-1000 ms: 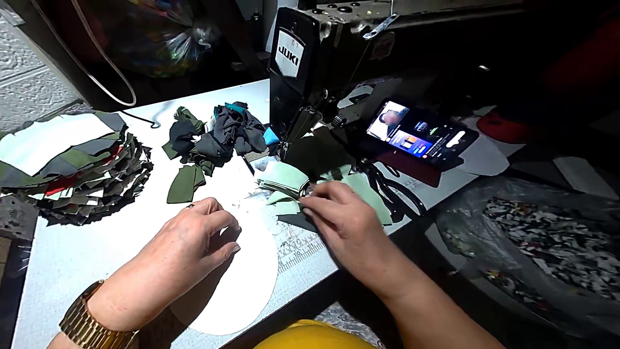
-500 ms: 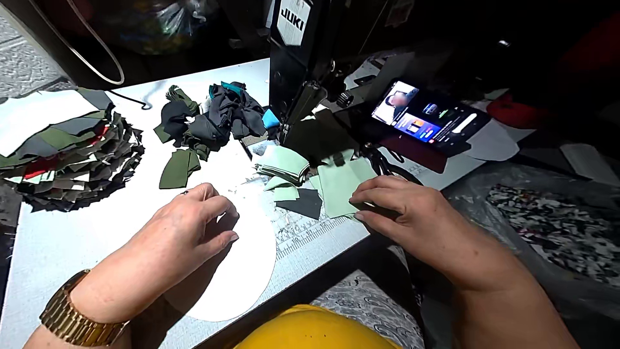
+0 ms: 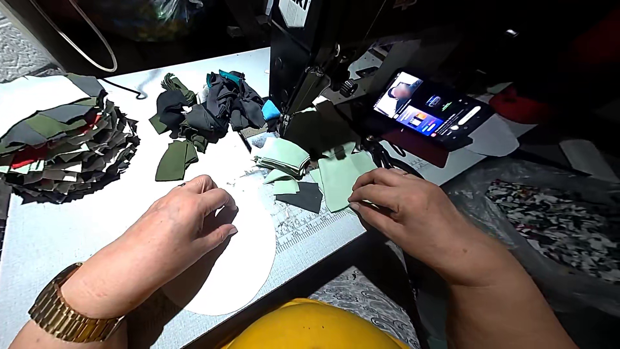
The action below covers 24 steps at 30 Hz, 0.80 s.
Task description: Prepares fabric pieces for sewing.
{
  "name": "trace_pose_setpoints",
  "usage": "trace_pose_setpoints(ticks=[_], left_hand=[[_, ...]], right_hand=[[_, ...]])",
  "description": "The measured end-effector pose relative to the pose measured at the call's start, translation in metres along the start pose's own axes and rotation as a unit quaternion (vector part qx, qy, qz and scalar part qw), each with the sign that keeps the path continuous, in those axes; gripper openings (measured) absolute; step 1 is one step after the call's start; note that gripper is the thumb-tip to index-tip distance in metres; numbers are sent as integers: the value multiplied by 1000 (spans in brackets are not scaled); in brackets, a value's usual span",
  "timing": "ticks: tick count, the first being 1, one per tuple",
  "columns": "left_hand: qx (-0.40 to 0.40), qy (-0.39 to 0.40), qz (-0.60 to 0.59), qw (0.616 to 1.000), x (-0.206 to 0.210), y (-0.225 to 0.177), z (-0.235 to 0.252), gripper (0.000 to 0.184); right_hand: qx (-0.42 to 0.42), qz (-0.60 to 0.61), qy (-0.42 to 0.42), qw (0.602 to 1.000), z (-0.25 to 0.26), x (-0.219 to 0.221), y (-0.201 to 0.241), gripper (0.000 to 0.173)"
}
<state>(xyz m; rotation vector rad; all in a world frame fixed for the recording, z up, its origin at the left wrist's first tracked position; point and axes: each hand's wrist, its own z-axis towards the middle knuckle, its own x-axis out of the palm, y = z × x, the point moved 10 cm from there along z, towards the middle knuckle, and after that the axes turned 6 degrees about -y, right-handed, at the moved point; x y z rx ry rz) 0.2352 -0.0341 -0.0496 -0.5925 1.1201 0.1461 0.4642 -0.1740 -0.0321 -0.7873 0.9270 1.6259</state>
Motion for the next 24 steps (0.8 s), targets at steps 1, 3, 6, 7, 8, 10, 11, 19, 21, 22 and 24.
trace_pose_setpoints(ticks=[1, 3, 6, 7, 8, 10, 11, 19, 21, 22, 24], left_hand=[[1, 0, 2, 1000, 0, 0, 0, 24], [2, 3, 2, 1000, 0, -1, 0, 25], [4, 1, 2, 1000, -1, -1, 0, 25], [5, -1, 1, 1000, -1, -1, 1, 24], [6, -2, 0, 1000, -1, -1, 1, 24], [8, -2, -1, 1000, -1, -1, 1, 23], [9, -3, 0, 1000, 0, -1, 1, 23], [19, -19, -8, 1000, -6, -5, 1, 19], [29, -52, -36, 998, -14, -9, 3, 22], [34, -75, -58, 995, -19, -11, 4, 25], [35, -116, -129, 984, -29, -17, 7, 34]], right_hand=[[-3, -4, -1, 1000, 0, 1, 0, 16], [-4, -12, -2, 1000, 1, 2, 0, 16], [3, -27, -16, 999, 5, 2, -1, 17], [11, -28, -22, 999, 7, 1, -3, 18], [26, -25, -27, 999, 9, 0, -7, 18], [84, 6, -28, 996, 14, -3, -20, 17], [118, 32, -27, 992, 16, -3, -29, 15], [156, 222, -98, 957, 45, -27, -54, 9], [136, 237, -119, 955, 56, -41, -39, 7], [124, 239, -120, 956, 61, -47, -28, 7], [95, 242, -104, 960, 71, -55, 0, 7]])
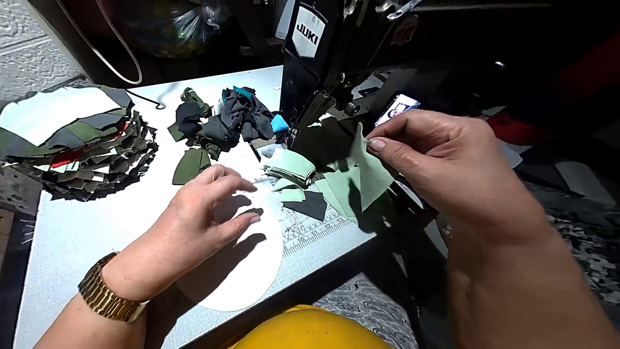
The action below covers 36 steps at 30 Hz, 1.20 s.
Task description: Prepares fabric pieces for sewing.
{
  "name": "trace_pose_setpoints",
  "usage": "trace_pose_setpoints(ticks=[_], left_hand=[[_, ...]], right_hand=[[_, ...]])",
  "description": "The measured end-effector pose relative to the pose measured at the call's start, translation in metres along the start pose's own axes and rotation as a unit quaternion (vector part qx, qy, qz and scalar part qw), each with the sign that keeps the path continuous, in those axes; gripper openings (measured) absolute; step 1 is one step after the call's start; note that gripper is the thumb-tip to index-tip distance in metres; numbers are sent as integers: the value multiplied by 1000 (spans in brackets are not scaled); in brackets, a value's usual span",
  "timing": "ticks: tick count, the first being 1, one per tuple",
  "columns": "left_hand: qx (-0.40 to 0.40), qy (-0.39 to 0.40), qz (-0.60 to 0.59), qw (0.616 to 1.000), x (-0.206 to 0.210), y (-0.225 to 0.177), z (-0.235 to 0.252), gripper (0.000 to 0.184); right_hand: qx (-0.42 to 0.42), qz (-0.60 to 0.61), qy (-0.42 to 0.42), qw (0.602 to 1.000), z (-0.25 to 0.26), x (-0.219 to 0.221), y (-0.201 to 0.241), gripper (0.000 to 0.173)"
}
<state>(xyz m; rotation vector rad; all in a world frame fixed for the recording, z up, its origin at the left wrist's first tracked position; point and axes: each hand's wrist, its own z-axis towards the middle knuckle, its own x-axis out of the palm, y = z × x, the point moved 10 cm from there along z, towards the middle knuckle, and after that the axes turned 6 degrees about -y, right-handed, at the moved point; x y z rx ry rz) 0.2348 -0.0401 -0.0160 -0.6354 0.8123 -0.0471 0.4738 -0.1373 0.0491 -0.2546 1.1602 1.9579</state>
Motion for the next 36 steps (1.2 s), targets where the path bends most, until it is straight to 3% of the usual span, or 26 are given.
trace_pose_setpoints(ticks=[3, 7, 11, 14, 19, 22, 26, 29, 33, 36], left_hand=[[-37, -24, -123, 991, -4, -6, 4, 53], [-80, 22, -253, 964, 4, -8, 4, 75], [-120, 85, -406, 902, 4, -12, 3, 73], [-124, 134, -435, 882, -3, -10, 0, 63], [-120, 214, -395, 886, -14, -8, -8, 54], [-120, 244, -297, 915, -11, 1, -11, 51], [-173, 228, -138, 948, -1, 32, -13, 49], [-192, 206, -60, 958, -3, 43, -11, 43], [-198, 183, 2, 963, -13, 52, -10, 25], [-225, 216, 19, 950, -9, 56, -15, 19]], right_hand=[[-20, 39, 72, 996, -1, 23, 42, 6], [-61, 128, 134, 981, -9, 56, 79, 8], [-56, 211, 140, 966, -16, 84, 89, 7], [-42, 249, 127, 959, -19, 97, 89, 6], [26, 312, 157, 937, -33, 119, 75, 15], [66, 278, 158, 945, -40, 135, 55, 17], [8, 96, 125, 988, -47, 154, 31, 12], [-31, 2, 121, 992, -50, 156, 33, 12], [-33, -7, 130, 991, -49, 154, 33, 12], [-45, -6, 128, 991, -50, 154, 31, 10]])
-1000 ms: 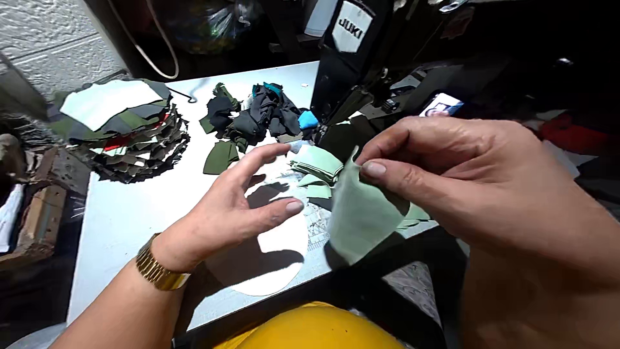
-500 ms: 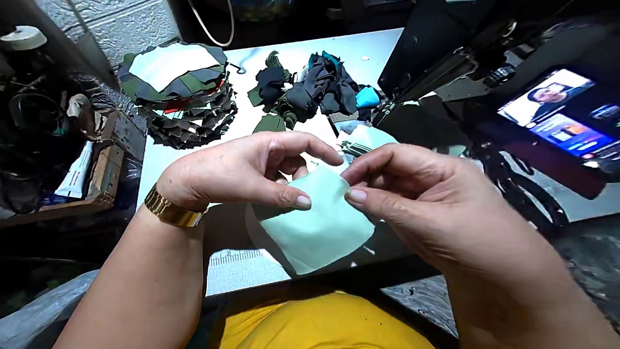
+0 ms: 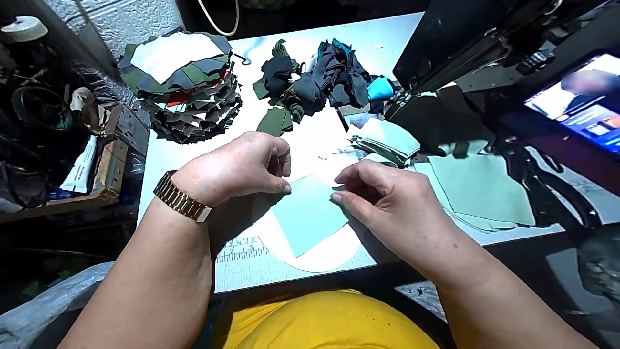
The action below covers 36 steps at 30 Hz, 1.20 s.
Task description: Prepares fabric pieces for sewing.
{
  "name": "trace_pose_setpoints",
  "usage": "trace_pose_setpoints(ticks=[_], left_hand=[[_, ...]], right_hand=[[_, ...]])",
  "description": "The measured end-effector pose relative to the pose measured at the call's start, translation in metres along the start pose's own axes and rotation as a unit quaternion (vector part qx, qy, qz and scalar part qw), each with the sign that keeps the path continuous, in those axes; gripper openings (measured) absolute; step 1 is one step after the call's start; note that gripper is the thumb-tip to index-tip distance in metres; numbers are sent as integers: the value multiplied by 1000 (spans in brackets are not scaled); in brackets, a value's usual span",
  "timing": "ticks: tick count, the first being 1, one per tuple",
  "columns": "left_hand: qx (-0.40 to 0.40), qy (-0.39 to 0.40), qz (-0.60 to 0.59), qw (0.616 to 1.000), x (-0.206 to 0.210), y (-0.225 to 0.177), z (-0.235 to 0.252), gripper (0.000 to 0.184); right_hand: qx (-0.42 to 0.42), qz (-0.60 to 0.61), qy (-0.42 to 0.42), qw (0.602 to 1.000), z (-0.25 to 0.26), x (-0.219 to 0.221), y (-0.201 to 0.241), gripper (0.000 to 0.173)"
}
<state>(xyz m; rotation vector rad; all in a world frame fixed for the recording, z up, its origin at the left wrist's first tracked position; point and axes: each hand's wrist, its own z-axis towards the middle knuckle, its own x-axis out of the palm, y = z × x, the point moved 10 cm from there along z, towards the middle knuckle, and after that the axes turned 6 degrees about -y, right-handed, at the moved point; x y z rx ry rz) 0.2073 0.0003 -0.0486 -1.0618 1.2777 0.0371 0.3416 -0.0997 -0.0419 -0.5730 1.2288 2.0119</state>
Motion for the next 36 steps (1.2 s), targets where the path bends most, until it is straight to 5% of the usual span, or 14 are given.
trace_pose_setpoints(ticks=[8, 27, 31, 36], left_hand=[[8, 19, 13, 1000, 6, -1, 0, 21], [17, 3, -6, 1000, 4, 2, 3, 24], [83, -161, -28, 983, -33, 6, 3, 16], [6, -343, 16, 939, -57, 29, 6, 22]], right_hand=[[-44, -93, 1, 995, -1, -7, 8, 13], [-29, -83, -17, 996, -20, -13, -9, 18], [-18, 3, -89, 996, -23, -32, -17, 17], [-20, 15, -178, 984, -31, -55, -29, 17]])
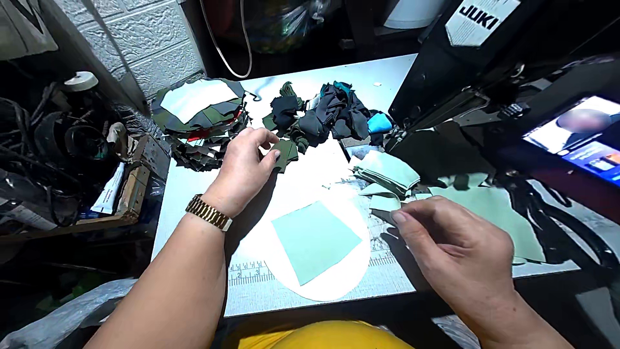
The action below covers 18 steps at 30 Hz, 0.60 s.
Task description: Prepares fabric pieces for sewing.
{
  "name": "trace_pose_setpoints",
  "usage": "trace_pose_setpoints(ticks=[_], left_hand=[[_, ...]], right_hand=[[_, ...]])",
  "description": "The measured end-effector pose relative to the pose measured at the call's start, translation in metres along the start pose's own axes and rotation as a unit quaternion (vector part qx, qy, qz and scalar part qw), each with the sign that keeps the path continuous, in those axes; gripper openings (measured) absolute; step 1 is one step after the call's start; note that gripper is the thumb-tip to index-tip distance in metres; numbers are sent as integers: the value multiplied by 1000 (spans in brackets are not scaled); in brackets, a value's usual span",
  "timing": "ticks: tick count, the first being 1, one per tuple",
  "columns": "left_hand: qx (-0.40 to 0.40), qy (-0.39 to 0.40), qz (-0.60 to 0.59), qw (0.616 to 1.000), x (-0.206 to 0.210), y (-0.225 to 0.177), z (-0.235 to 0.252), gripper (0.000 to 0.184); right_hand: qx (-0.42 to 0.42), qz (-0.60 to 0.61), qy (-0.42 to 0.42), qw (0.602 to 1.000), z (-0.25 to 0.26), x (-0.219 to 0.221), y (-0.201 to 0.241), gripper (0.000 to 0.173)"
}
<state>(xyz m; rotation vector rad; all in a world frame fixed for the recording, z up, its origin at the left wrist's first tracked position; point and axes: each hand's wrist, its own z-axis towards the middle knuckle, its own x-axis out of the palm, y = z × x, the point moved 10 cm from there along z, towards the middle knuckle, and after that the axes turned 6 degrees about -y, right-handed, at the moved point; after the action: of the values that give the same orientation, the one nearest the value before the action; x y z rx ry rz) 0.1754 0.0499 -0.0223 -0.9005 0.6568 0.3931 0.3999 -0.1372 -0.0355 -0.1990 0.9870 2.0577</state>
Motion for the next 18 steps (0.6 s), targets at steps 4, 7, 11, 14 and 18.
trace_pose_setpoints(ticks=[4, 7, 11, 14, 18], left_hand=[[-61, 19, 63, 996, 20, 15, 7, 45], [-87, 54, 87, 991, 31, 18, 11, 55], [-124, 114, 90, 982, 41, 15, 17, 40], [-136, 156, 86, 975, 45, 20, 26, 21], [-174, 129, -42, 975, 31, 14, 28, 24]], right_hand=[[-13, 0, -23, 1000, -4, -5, 0, 19], [-31, -7, -17, 999, -6, -1, 2, 20], [-37, -15, -11, 999, -5, 1, 1, 21], [-36, -13, -12, 999, -6, 0, 0, 21], [-25, -3, -19, 999, -6, -1, -4, 21]])
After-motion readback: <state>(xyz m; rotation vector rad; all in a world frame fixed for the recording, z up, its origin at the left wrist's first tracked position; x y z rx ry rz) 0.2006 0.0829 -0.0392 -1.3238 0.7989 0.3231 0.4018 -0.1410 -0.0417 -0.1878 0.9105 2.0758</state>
